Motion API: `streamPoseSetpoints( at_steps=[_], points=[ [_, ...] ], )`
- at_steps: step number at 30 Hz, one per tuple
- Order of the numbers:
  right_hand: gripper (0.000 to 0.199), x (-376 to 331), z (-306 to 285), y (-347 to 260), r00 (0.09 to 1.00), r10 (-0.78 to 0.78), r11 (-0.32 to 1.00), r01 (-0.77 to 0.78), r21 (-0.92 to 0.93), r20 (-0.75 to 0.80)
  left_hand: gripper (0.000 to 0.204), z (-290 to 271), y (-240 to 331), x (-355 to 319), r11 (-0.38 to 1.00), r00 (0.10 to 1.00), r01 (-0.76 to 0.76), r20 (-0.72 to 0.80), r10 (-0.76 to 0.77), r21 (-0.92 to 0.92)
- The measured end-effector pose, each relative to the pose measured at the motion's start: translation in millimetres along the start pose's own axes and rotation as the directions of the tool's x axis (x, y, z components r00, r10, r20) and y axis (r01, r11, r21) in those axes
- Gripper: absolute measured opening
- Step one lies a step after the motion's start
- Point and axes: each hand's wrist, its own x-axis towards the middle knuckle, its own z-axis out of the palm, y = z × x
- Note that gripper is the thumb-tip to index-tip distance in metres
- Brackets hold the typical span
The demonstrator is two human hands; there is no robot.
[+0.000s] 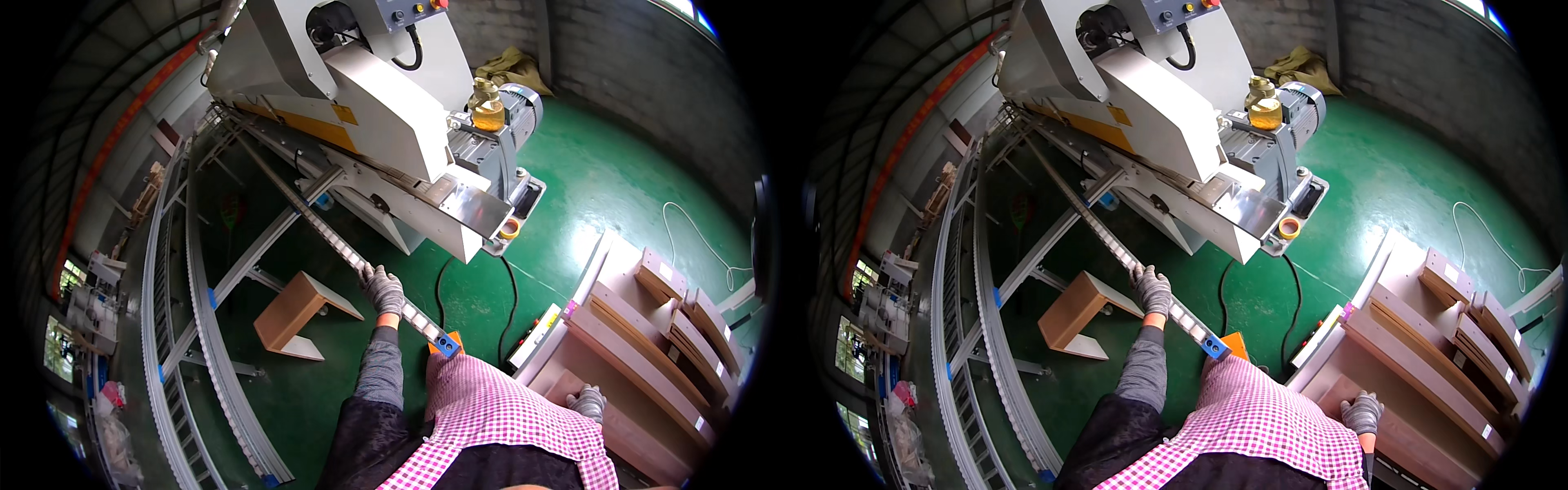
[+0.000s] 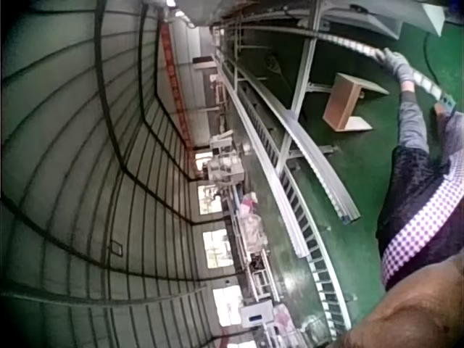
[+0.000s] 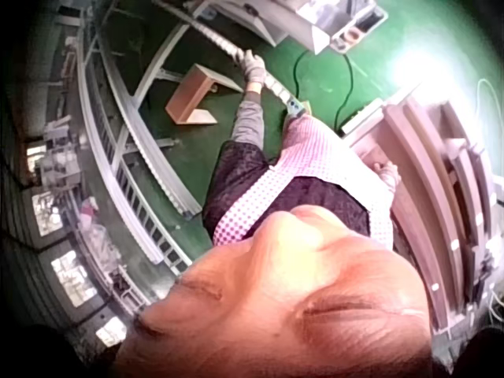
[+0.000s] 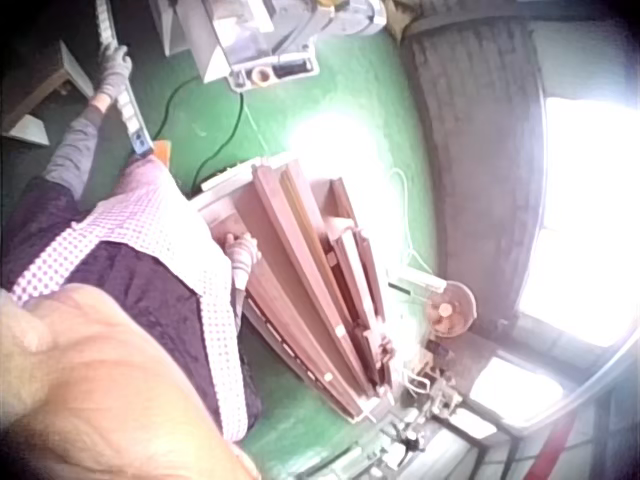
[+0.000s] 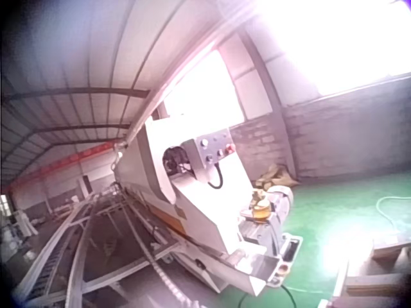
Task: The person feeds several long wood planks into an edge-banding or industrial woodworking machine one at a time and then stacks them on a nearby table.
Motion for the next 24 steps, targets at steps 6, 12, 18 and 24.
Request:
streamPoseSetpoints(
  at_steps=[6, 12, 18, 24],
  points=[
    [0.056, 0, 0, 0, 1.000, -0.005, 1.000, 0.005, -0.018, 0.007, 0.030, -2, 0, 0, 1.000, 1.000, -0.001, 0.005, 0.001, 0.005],
    [0.057, 6, 8, 4, 1.000, -0.021, 0.999, 0.021, -0.037, -0.018, 0.030, 0, -1, 0, 1.000, 1.000, 0.013, 0.001, -0.013, 0.006],
    [0.057, 0, 1, 1, 1.000, -0.021, 0.999, 0.021, -0.029, -0.003, 0.029, -5, 1, -1, 1.000, 1.000, 0.013, -0.005, -0.013, 0.009],
    [0.055, 3, 7, 5, 0.999, -0.035, 0.999, 0.035, -0.021, -0.025, 0.029, -5, 1, -1, 1.000, 1.000, 0.006, -0.015, -0.006, -0.002]
  ],
)
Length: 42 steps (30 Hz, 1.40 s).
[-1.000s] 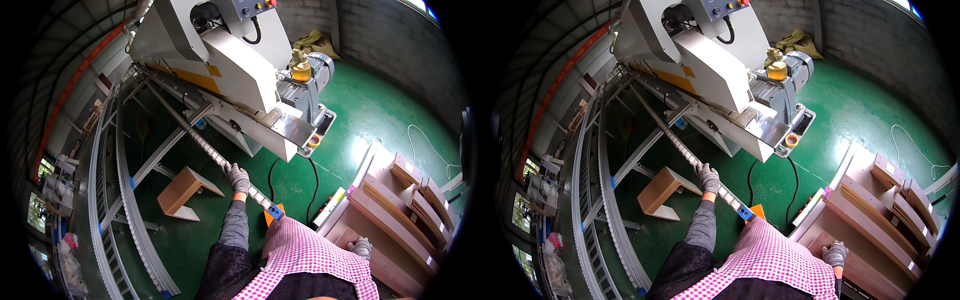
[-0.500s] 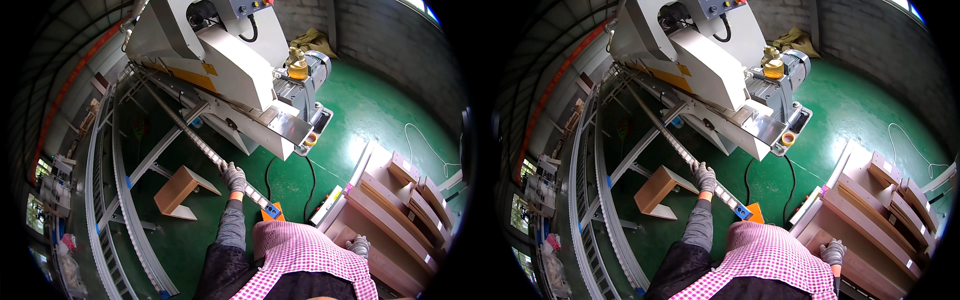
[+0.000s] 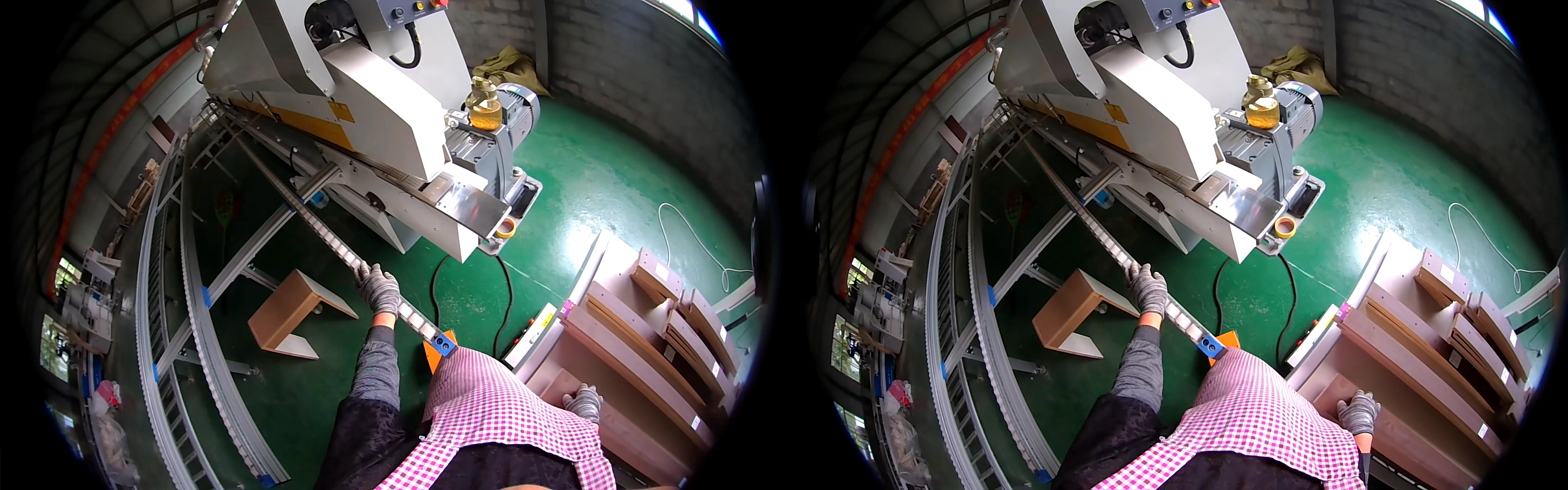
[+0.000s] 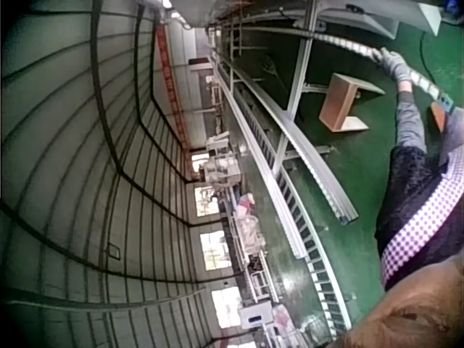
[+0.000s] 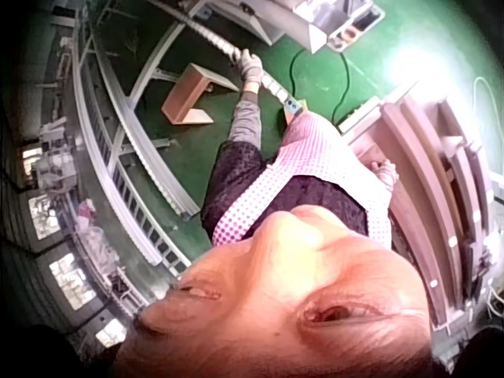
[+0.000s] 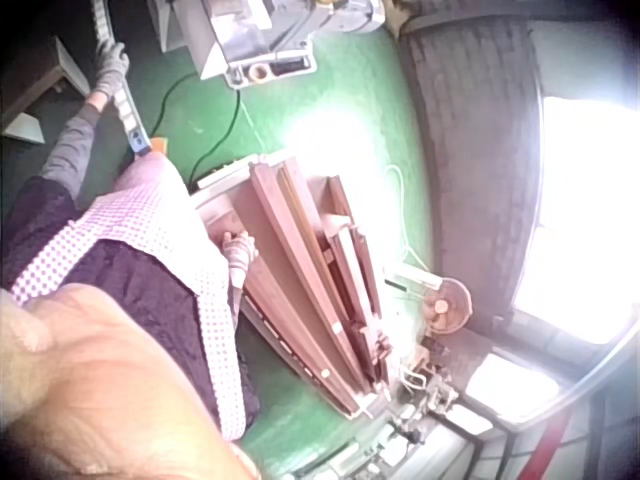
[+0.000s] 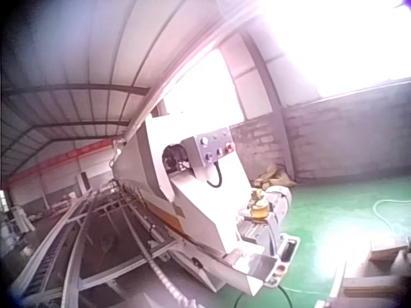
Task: The person feeds several long wood planks into an edge-banding or industrial woodworking machine one at a time and then stacks them on a nearby table.
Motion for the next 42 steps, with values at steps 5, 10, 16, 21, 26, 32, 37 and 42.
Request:
streamPoseSetpoints(
  at_steps=[5, 10, 16, 21, 26, 32, 37, 42],
  points=[
    [0.056, -3, 0, 2, 1.000, 0.016, 1.000, -0.016, 0.015, 0.006, 0.029, 4, 3, 1, 1.000, 1.000, -0.008, 0.006, 0.008, -0.008],
    [0.056, -4, 0, 0, 1.000, 0.000, 1.000, 0.000, 0.004, -0.009, 0.029, 7, -3, 1, 1.000, 1.000, -0.003, 0.005, 0.003, 0.005],
    [0.056, -5, 1, -2, 1.000, -0.013, 1.000, 0.013, 0.004, -0.016, 0.029, 5, -7, 1, 1.000, 1.000, 0.008, 0.013, -0.008, 0.011],
    [0.056, -7, 9, 1, 0.998, 0.027, 1.000, -0.026, 0.008, -0.049, 0.029, -2, 6, 0, 1.000, 1.000, -0.018, -0.011, 0.018, 0.017],
    [0.053, 2, 19, 7, 0.988, -0.086, 0.996, 0.090, 0.021, -0.125, 0.020, 51, -37, 15, 0.967, 0.950, -0.170, -0.292, 0.110, -0.190],
    [0.050, -14, 13, 0, 0.982, -0.069, 0.997, 0.073, 0.016, -0.175, 0.024, 39, -42, 16, 0.980, 0.997, -0.072, 0.004, 0.074, -0.187],
    [0.051, -22, 18, 1, 0.986, -0.020, 0.996, 0.033, 0.079, -0.166, 0.029, 36, -44, 26, 0.989, 0.989, -0.116, 0.086, 0.124, -0.096],
    [0.051, -24, 26, -1, 0.979, -0.010, 0.995, 0.029, 0.096, -0.201, 0.032, 33, -42, 32, 0.986, 0.980, -0.165, 0.115, 0.163, 0.007]
  ],
)
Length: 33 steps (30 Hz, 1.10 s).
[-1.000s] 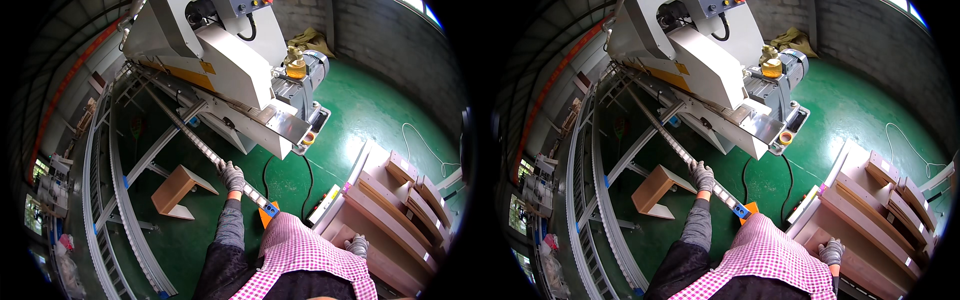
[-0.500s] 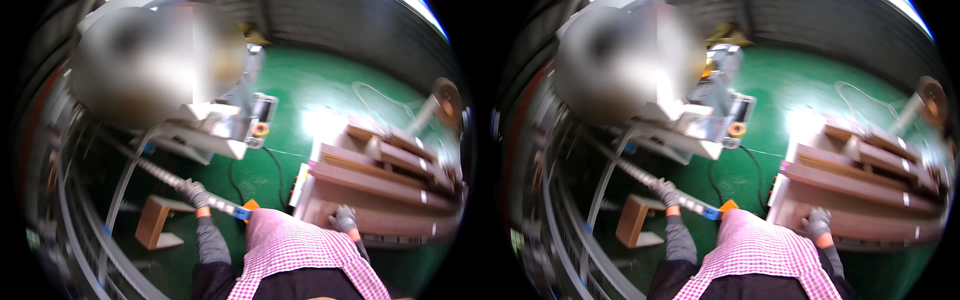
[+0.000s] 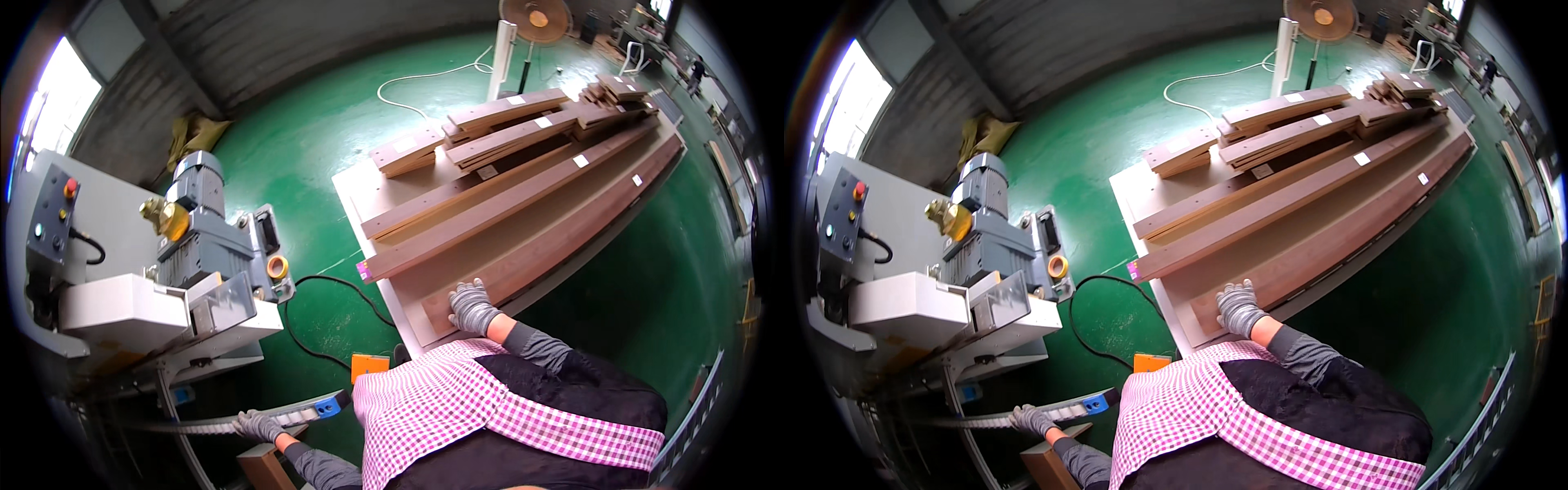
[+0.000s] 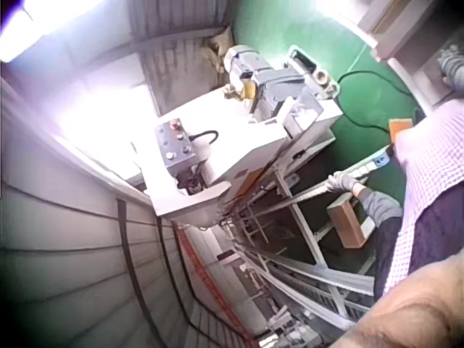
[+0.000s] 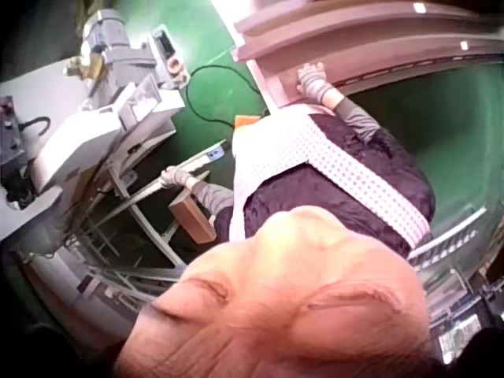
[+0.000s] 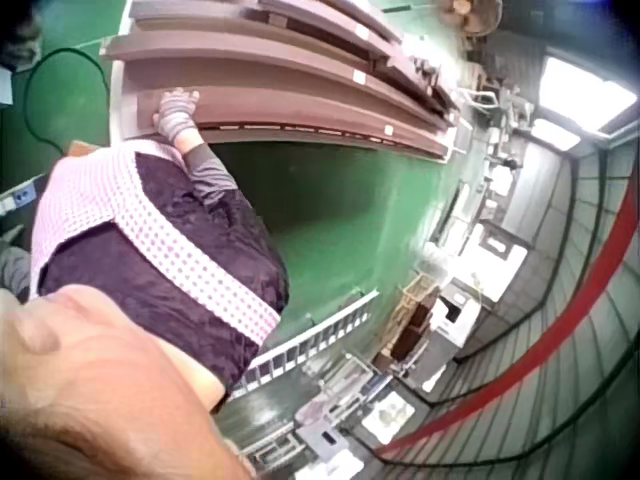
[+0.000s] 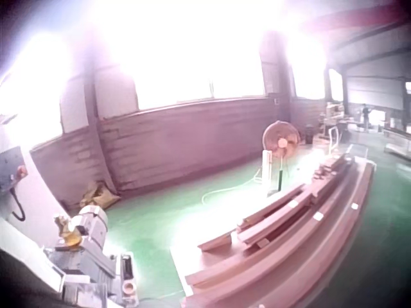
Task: The person feeds several long wood planks into an edge-banding or industrial woodworking machine one at a time and then stacks them on a nearby table.
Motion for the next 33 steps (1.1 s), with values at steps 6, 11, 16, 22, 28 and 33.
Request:
streamPoseSetpoints(
  at_steps=[6, 11, 16, 22, 28, 33],
  points=[
    [0.050, 0, -9, 6, 0.999, -0.012, 1.000, 0.012, -0.009, 0.031, 0.035, 2, 2, -3, 0.999, 0.999, -0.005, -0.032, 0.007, 0.042],
    [0.040, 5, -3, 6, 0.993, -0.117, 0.993, 0.116, -0.039, -0.034, 0.028, -19, 15, -26, 0.991, 0.992, 0.105, -0.059, -0.110, -0.086],
    [0.046, 4, 11, 21, 0.985, -0.152, 0.988, 0.148, -0.051, -0.080, 0.033, -34, 91, -46, 0.850, 0.899, 0.382, -0.068, -0.433, -0.362],
    [0.051, 9, -4, 32, 0.973, -0.219, 0.974, 0.222, -0.042, 0.070, 0.051, -43, 95, -100, 0.972, 0.975, 0.221, 0.044, -0.218, -0.075],
    [0.048, 21, -6, 41, 0.946, -0.302, 0.948, 0.311, -0.065, 0.120, 0.046, -35, 102, -124, 0.956, 0.983, 0.185, 0.025, -0.184, -0.226],
    [0.051, 27, -7, 38, 0.950, -0.267, 0.953, 0.285, -0.102, 0.160, 0.046, -42, 111, -135, 0.968, 0.989, 0.145, -0.007, -0.149, -0.206]
  ],
)
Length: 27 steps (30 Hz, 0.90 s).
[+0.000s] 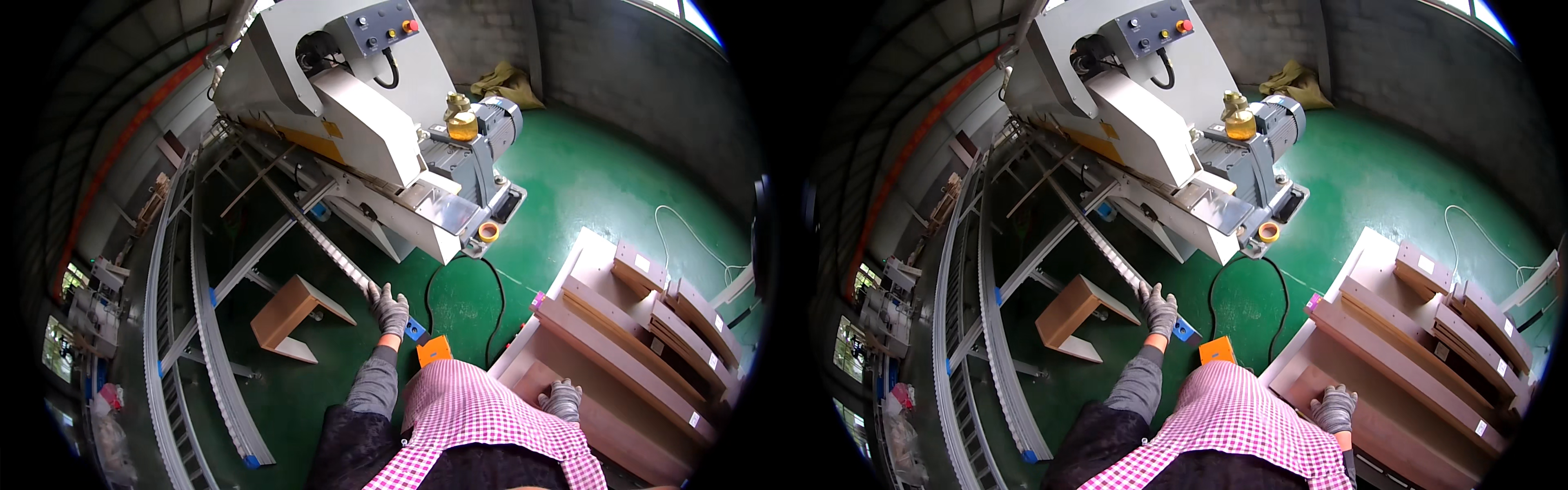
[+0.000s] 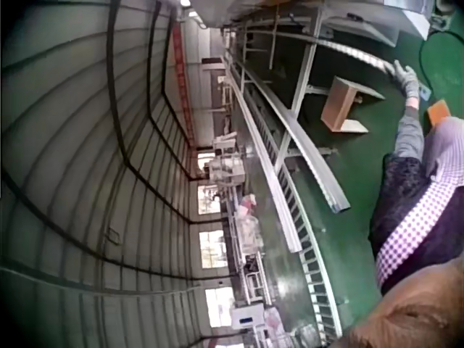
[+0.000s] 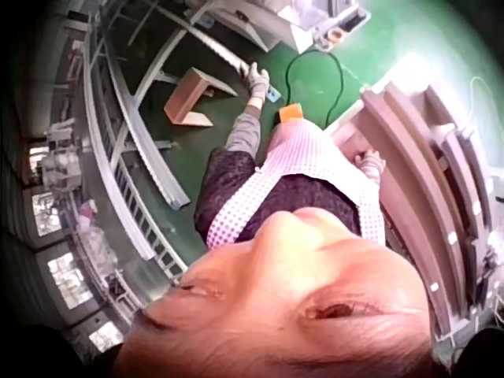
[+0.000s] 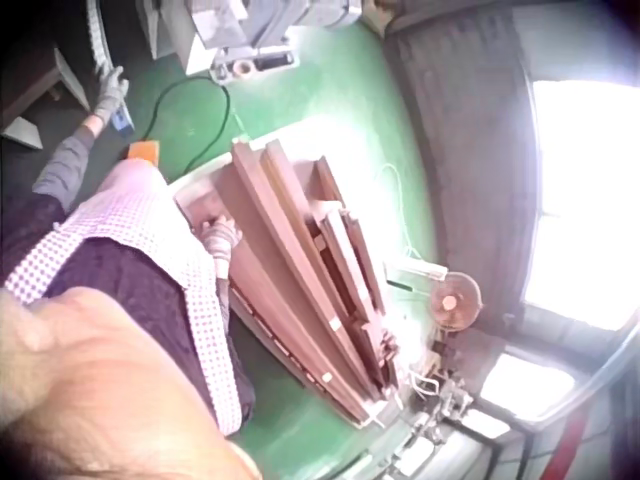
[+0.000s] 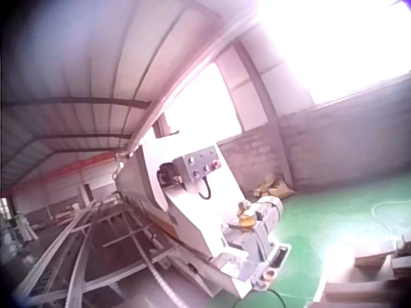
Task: The person feeds several long wood planks into an edge-banding or industrial woodworking machine one at a time and then stacks them on a nearby table.
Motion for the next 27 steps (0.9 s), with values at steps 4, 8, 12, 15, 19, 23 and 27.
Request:
streamPoseSetpoints(
  at_steps=[4, 8, 12, 15, 19, 23, 27],
  points=[
    [0.048, 1, 5, -1, 0.998, 0.050, 0.999, -0.051, -0.007, -0.031, 0.046, -1, 3, 0, 0.999, 0.999, -0.030, -0.025, 0.031, 0.021],
    [0.050, -3, -12, -9, 0.993, 0.096, 0.995, -0.098, 0.024, 0.074, 0.046, -4, 3, -1, 0.998, 0.998, -0.058, -0.028, 0.059, 0.016],
    [0.051, 6, -12, -9, 0.990, 0.103, 0.993, -0.108, 0.052, 0.098, 0.042, -7, -2, -3, 0.999, 0.999, -0.036, -0.037, 0.036, -0.004],
    [0.052, 10, -8, -7, 0.982, 0.150, 0.986, -0.157, 0.058, 0.111, 0.037, -10, 9, -3, 0.998, 0.997, -0.067, -0.029, 0.067, -0.016],
    [0.053, 7, -4, -13, 0.985, 0.165, 0.986, -0.165, -0.012, 0.052, 0.034, 3, 4, 1, 0.983, 0.980, -0.178, -0.094, 0.174, -0.034],
    [0.055, 9, 1, -16, 0.989, 0.140, 0.990, -0.139, -0.008, 0.039, 0.032, 1, -3, 1, 0.973, 0.969, -0.229, -0.106, 0.225, -0.035],
    [0.056, 8, -1, -20, 0.991, 0.135, 0.990, -0.135, 0.043, 0.007, 0.032, 7, -17, 5, 0.991, 0.993, -0.114, 0.012, 0.115, -0.070]
  ],
)
